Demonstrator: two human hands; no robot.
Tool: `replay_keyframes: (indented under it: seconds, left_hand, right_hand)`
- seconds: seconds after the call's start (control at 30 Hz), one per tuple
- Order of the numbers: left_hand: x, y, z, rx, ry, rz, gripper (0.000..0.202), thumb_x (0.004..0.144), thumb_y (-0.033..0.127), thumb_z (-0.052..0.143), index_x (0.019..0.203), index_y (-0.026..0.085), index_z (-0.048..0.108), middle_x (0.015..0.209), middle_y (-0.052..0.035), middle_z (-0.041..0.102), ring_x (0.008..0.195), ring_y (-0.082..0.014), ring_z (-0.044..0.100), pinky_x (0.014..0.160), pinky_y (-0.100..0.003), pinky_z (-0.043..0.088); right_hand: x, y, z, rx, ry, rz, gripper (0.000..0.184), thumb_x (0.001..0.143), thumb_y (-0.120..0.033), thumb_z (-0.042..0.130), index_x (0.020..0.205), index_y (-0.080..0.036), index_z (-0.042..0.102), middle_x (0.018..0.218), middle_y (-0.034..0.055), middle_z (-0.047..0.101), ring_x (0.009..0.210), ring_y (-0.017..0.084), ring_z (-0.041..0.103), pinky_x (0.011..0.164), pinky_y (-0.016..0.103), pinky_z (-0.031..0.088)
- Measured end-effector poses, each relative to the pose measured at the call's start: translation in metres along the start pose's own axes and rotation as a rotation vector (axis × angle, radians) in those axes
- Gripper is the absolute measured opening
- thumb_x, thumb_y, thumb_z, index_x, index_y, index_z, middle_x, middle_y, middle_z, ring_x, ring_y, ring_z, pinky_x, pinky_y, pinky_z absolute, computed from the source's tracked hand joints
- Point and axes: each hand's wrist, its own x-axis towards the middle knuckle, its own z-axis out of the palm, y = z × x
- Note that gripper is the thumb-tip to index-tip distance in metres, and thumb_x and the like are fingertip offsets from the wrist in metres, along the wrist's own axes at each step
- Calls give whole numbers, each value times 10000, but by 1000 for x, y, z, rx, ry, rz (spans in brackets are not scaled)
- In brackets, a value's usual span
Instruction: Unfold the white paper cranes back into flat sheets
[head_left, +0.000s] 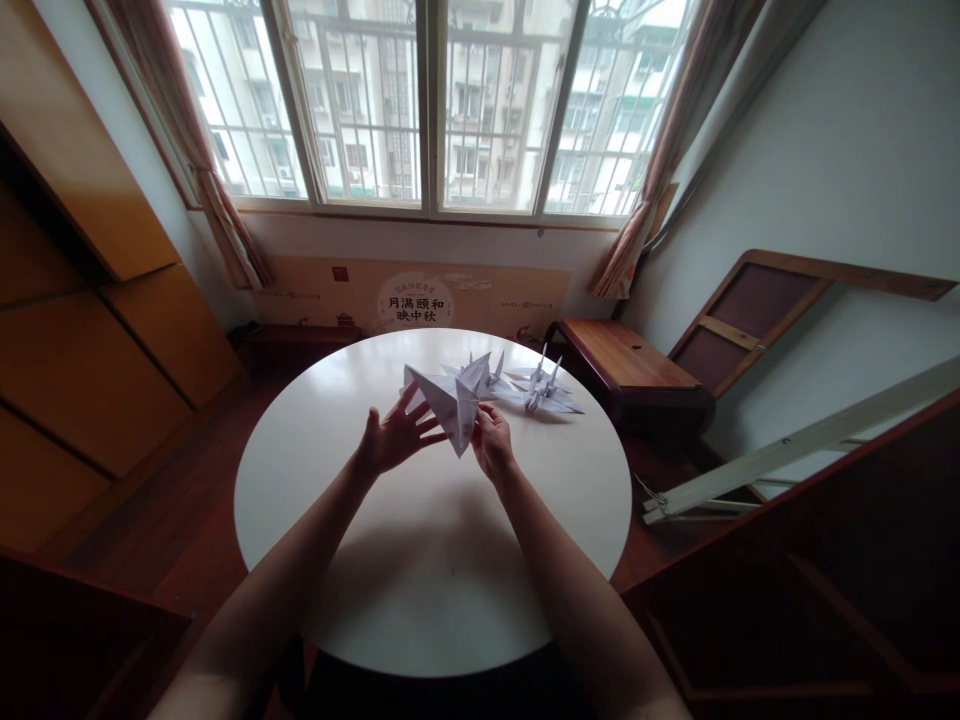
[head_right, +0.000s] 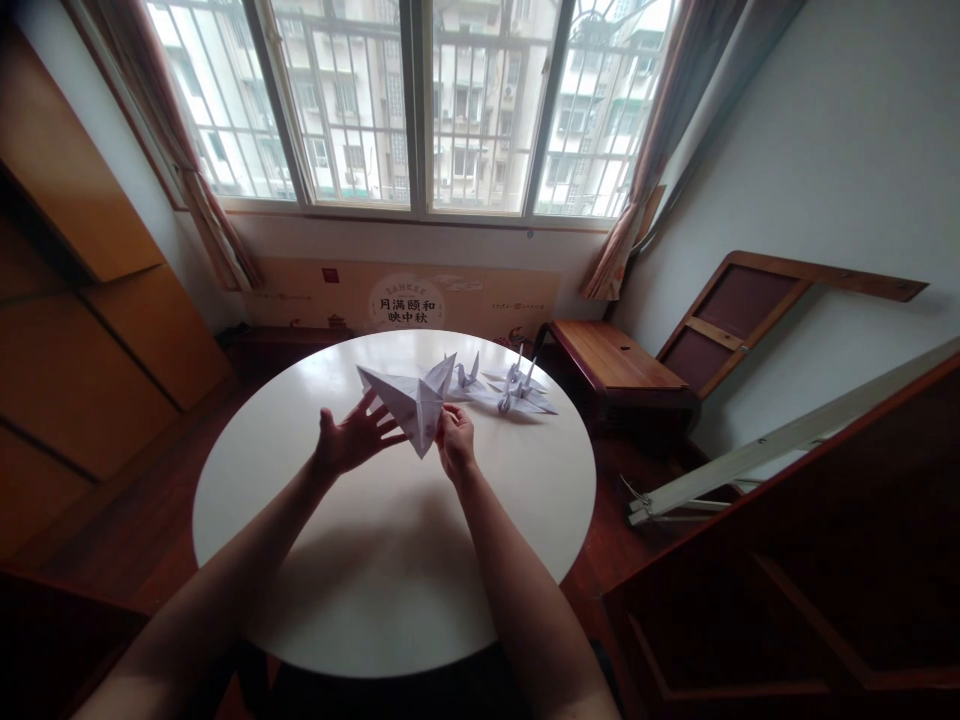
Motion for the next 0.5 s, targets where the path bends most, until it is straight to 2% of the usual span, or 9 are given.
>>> replay_keyframes:
  seconds: [0.07, 0.17, 0.27, 0.37, 0.43, 0.5]
  left_hand:
    - [2, -2, 0, 49, -24, 7, 728, 656, 549, 757, 1304, 325, 512, 1384, -106, 521, 1228, -352, 517, 959, -530, 414]
    - [7, -5, -5, 105, 51, 59, 638, 678, 381, 799, 1258, 276, 555, 1270, -99, 609, 1099, -300, 607, 912, -445, 469]
    - [12, -8, -12, 126, 178, 97, 487, 695, 336, 797, 1127, 187, 629, 1080, -96, 693, 985, -259, 655, 866, -368, 497]
    - [14, -9, -14, 143, 272, 94, 421, 698, 307, 798, 1063, 160, 649, 971, -81, 714, 888, -227, 676, 801, -328, 515]
    - [14, -9, -13, 151, 282, 99, 419, 699, 315, 798, 1055, 149, 654, 956, -85, 715, 875, -227, 679, 773, -318, 519]
    - [13, -9, -12, 155, 253, 121, 451, 690, 345, 804, 1060, 133, 659, 980, -109, 714, 928, -254, 672, 779, -327, 520]
  right_hand:
    - [-2, 5, 2, -43, 23, -32, 326, 632, -358, 780, 808, -195, 560, 660, -24, 610, 547, 104, 551, 507, 241, 462]
    - [-6, 7, 4, -128, -30, -119, 277, 635, -321, 766, 771, -194, 562, 653, -29, 599, 559, 99, 539, 522, 238, 441]
    - [-8, 4, 4, -180, -99, -184, 239, 629, -253, 748, 791, -198, 581, 630, -49, 577, 558, 87, 498, 529, 223, 398]
    - [-9, 2, 4, -200, -203, -146, 301, 626, -224, 729, 908, -202, 628, 653, -49, 586, 581, 93, 490, 555, 233, 391]
    - [-9, 2, 5, -210, -250, -122, 314, 617, -217, 727, 918, -198, 643, 647, -47, 579, 590, 98, 489, 561, 238, 389]
    - [-10, 1, 6, -225, -249, -120, 261, 604, -216, 733, 847, -194, 640, 630, -44, 568, 594, 101, 492, 557, 237, 387]
